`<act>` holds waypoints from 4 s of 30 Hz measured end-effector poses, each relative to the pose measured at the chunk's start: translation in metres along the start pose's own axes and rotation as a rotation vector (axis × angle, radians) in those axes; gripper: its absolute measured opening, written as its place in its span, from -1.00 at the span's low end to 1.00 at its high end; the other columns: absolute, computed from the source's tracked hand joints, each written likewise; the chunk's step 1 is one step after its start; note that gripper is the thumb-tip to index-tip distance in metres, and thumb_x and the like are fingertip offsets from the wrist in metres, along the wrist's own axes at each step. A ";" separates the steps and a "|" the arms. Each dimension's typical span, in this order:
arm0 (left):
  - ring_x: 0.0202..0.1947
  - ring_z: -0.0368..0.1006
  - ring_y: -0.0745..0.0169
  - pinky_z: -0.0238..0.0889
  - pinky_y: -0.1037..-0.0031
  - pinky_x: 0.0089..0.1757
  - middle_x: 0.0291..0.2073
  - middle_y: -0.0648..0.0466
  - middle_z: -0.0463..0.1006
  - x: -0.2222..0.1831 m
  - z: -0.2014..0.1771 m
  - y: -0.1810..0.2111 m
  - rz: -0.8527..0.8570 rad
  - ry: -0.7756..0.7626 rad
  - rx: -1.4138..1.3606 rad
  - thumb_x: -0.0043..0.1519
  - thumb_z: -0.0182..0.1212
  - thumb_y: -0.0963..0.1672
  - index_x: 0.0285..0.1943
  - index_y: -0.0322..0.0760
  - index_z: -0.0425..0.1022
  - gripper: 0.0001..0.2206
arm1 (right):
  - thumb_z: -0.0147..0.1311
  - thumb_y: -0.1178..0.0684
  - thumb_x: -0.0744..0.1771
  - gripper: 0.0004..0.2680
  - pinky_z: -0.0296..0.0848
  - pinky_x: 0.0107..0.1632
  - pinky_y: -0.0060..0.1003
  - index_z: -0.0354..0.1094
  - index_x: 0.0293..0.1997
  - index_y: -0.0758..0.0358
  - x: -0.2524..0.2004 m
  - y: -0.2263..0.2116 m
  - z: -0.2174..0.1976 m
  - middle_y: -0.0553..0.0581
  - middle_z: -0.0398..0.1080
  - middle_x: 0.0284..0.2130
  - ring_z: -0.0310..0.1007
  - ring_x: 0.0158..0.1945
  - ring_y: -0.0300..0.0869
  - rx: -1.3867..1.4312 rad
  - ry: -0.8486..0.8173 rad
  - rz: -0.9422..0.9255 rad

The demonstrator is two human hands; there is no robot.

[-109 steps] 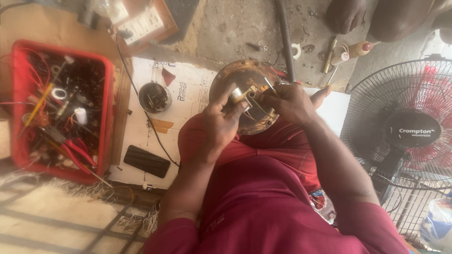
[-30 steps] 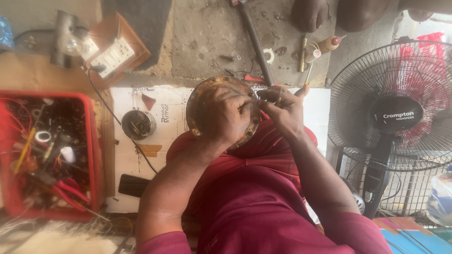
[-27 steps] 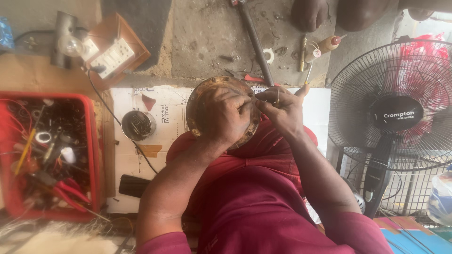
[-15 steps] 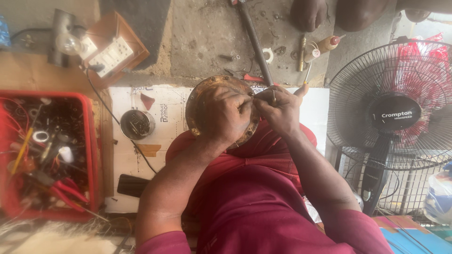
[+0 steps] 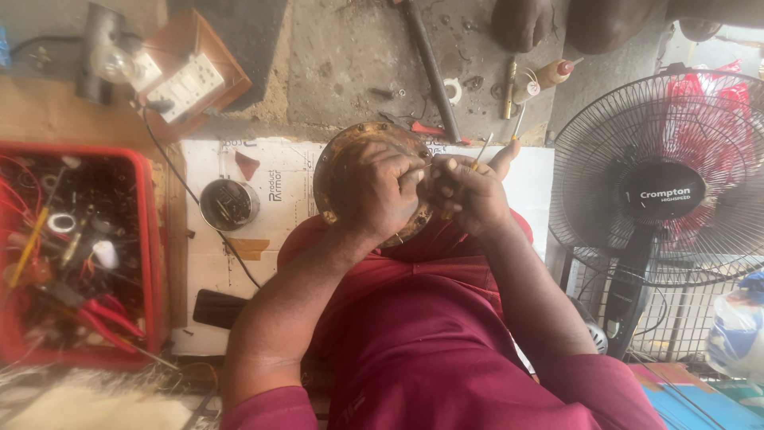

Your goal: The person sits on the floor and uses a screwdriver to adjust wires and components on a circular metal object, likely an electrical part. They manipulate the wires and tighten screws on the object throughout the video.

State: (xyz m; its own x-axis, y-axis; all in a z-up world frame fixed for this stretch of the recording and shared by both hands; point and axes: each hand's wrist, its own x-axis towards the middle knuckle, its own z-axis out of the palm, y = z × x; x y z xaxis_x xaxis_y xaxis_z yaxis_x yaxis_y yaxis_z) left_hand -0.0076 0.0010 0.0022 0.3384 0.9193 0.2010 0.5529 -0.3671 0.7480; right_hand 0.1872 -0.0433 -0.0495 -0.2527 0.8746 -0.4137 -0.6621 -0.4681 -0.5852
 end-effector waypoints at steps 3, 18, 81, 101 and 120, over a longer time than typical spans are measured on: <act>-0.18 0.52 0.13 0.30 0.27 0.01 -0.36 0.09 0.67 0.000 0.000 -0.001 -0.004 -0.006 -0.018 0.15 0.37 -0.19 -0.27 -0.23 0.69 -0.96 | 0.10 -0.02 0.41 -0.80 0.30 -0.47 -0.37 0.43 -0.15 0.38 0.002 0.002 -0.002 0.00 0.26 -0.52 0.12 -0.62 -0.32 0.020 -0.005 0.042; -0.19 0.52 0.11 0.30 0.25 -0.02 -0.38 0.08 0.66 0.002 -0.006 0.002 -0.004 -0.024 -0.031 0.17 0.34 -0.18 -0.26 -0.25 0.69 -0.95 | 0.09 0.01 0.41 -0.81 0.28 -0.52 -0.44 0.40 -0.13 0.38 0.003 0.001 0.005 0.05 0.32 -0.52 0.16 -0.62 -0.33 -0.216 0.114 0.005; 0.32 0.41 -0.23 0.54 0.41 0.08 0.55 -0.42 -0.20 -0.066 -0.020 -0.020 -0.029 -0.138 -0.089 0.27 0.43 -0.15 -0.16 -0.30 0.67 -0.91 | 0.18 0.17 0.35 -0.67 0.50 0.11 -0.30 0.25 0.27 0.22 -0.040 -0.020 0.025 0.03 0.49 -0.09 0.50 0.01 -0.26 -0.860 -0.027 -0.069; -0.30 0.60 0.25 0.56 0.49 -0.30 -0.25 -0.03 0.56 -0.084 -0.023 -0.033 -0.092 -0.041 -0.028 0.37 0.28 -0.17 -0.19 -0.32 0.42 -0.86 | 0.17 0.15 0.40 -0.80 0.52 0.08 -0.44 0.47 0.15 0.31 -0.067 0.031 0.015 0.07 0.53 -0.07 0.50 -0.01 -0.32 -0.833 0.175 -0.146; -0.31 0.50 0.34 0.47 0.59 -0.30 -0.21 -0.02 0.48 -0.091 0.000 -0.041 -0.084 0.115 -0.289 0.39 0.24 -0.23 -0.14 -0.39 0.39 -0.89 | -0.11 -0.10 0.50 -0.69 0.42 -0.39 -0.22 0.49 0.05 0.36 -0.064 0.027 0.030 0.27 0.58 -0.27 0.45 -0.40 -0.11 -0.706 0.266 0.321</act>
State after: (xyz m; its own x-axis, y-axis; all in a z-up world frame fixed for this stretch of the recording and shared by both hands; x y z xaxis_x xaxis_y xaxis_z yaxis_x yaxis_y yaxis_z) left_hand -0.0607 -0.0678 -0.0465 0.2035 0.9608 0.1881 0.3303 -0.2483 0.9106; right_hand 0.1639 -0.1080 -0.0182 -0.1199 0.6671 -0.7352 0.0365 -0.7371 -0.6748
